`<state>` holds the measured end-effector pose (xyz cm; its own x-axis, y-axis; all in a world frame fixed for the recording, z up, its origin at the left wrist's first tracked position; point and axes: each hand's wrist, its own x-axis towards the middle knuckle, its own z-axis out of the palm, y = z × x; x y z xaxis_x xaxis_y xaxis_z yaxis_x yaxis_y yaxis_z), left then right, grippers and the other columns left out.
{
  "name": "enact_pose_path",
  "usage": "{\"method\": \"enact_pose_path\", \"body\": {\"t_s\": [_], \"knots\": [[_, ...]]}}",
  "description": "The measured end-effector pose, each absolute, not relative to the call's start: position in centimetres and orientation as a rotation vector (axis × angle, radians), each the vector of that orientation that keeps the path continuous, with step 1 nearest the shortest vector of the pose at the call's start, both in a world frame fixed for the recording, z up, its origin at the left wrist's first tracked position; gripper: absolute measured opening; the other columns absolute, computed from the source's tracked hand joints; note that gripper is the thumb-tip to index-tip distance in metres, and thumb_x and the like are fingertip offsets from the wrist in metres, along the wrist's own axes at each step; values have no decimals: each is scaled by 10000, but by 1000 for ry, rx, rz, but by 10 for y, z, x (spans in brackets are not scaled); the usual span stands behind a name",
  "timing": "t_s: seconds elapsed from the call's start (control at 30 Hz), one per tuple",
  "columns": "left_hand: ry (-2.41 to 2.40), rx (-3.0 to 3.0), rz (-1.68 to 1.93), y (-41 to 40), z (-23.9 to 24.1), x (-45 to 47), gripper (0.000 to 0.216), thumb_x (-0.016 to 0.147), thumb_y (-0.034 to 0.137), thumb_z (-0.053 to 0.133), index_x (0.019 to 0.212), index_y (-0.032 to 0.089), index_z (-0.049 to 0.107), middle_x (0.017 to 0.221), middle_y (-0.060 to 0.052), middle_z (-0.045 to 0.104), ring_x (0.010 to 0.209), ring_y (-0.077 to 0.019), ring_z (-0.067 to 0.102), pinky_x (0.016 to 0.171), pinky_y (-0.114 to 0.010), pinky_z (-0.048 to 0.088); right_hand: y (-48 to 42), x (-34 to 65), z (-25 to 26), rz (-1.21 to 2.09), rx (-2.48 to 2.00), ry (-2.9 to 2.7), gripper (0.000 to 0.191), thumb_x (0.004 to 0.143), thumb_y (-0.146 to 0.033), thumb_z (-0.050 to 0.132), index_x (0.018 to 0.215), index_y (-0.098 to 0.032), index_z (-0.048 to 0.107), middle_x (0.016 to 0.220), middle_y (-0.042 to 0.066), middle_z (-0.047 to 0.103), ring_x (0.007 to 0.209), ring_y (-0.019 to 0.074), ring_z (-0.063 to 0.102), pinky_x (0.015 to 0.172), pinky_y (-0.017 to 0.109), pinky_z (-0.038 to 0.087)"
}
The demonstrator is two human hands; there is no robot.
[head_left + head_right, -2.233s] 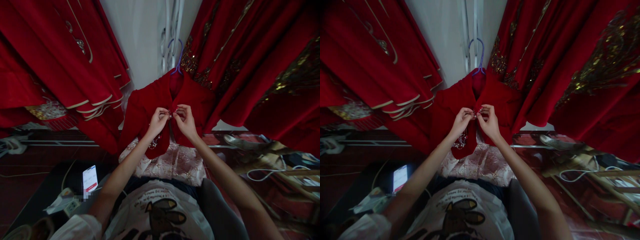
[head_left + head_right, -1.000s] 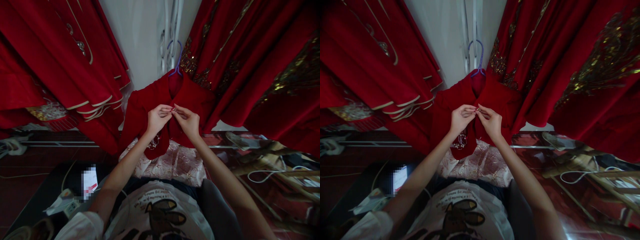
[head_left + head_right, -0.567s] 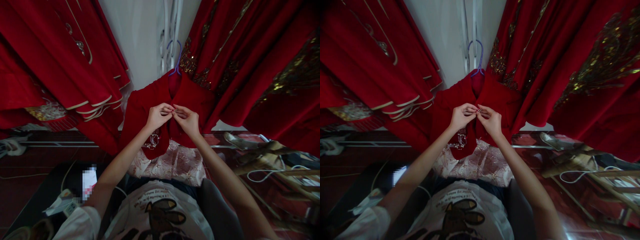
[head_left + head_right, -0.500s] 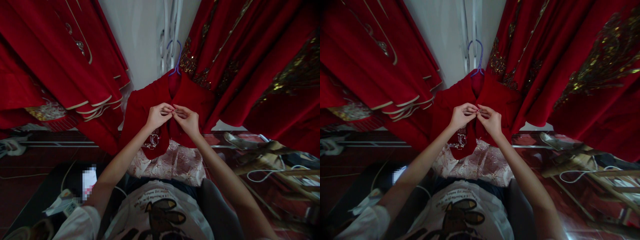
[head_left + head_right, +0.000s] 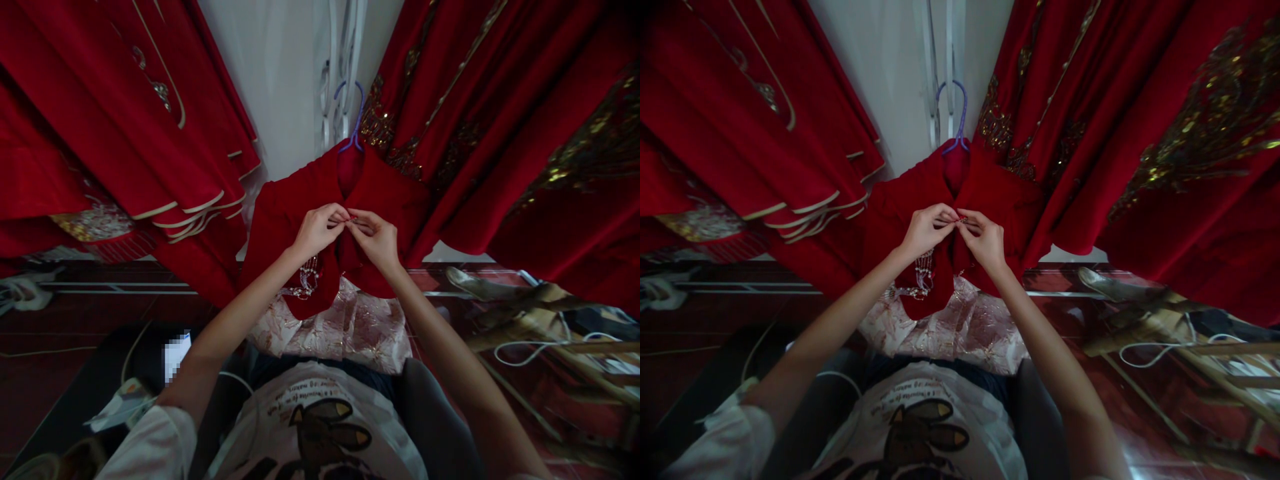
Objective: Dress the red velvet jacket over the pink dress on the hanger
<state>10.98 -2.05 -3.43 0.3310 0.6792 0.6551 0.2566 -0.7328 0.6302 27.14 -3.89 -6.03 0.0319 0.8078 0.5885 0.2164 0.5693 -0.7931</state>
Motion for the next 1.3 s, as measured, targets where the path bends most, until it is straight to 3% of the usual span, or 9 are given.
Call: {"method": "enact_pose_path", "body": {"t_s": [0.17,0.3,0.43,0.67,0.97,1.1,1.2,1.3], "knots": [[924,2263,1442,-26,-35,112,114,824,109,600,908,186,613,927,-19,642,800,-100,662,739,-227,583,-37,268,-61,577,-894,-1438,359,801,-368,687,1111,-187,682,1028,56,731,937,177,707,921,362,575],[1014,2271,1489,-22,-33,108,88,812,193,652,874,171,592,904,-21,591,737,-91,614,645,-196,561,-35,266,-59,571,-881,-1426,365,789,-371,701,1098,-178,686,1032,65,729,917,174,708,905,354,581],[1034,2470,1290,-18,-26,102,60,840,222,622,844,170,592,811,-12,594,693,-104,591,639,-218,523,-36,266,-58,580,-901,-1433,385,788,-398,697,1111,-189,683,1058,65,725,934,177,703,917,363,575],[1028,2730,1060,-23,-16,103,95,870,173,516,884,163,609,831,-38,605,696,-136,594,688,-267,494,-38,270,-58,610,-891,-1463,376,794,-374,690,1123,-193,679,1062,66,723,936,181,705,902,365,584],[986,2723,1139,-27,-22,111,59,837,156,540,816,175,592,781,-24,586,674,-138,576,635,-252,461,-40,274,-53,652,-905,-1532,375,785,-298,657,1142,-185,634,1080,69,698,955,177,688,903,360,576],[1056,2542,1304,-34,-24,115,30,829,200,604,848,186,585,808,-15,592,652,-118,561,616,-235,453,-45,271,-51,633,-857,-1558,396,802,-278,614,1185,-227,529,1110,62,634,1006,160,648,887,322,566],[1117,2355,1413,-42,-30,111,126,828,276,643,914,204,587,821,4,620,611,-88,558,586,-205,447,-55,268,-64,580,-889,-1571,577,748,-295,671,1246,-251,384,1218,87,537,989,160,627,795,299,578],[1187,2184,1503,-51,-42,96,138,835,321,638,911,212,600,803,14,645,589,-75,564,561,-186,441,-66,277,-83,610,-1027,-1645,545,731,-308,671,1153,-227,336,1089,65,557,749,133,624,607,282,553]]}}
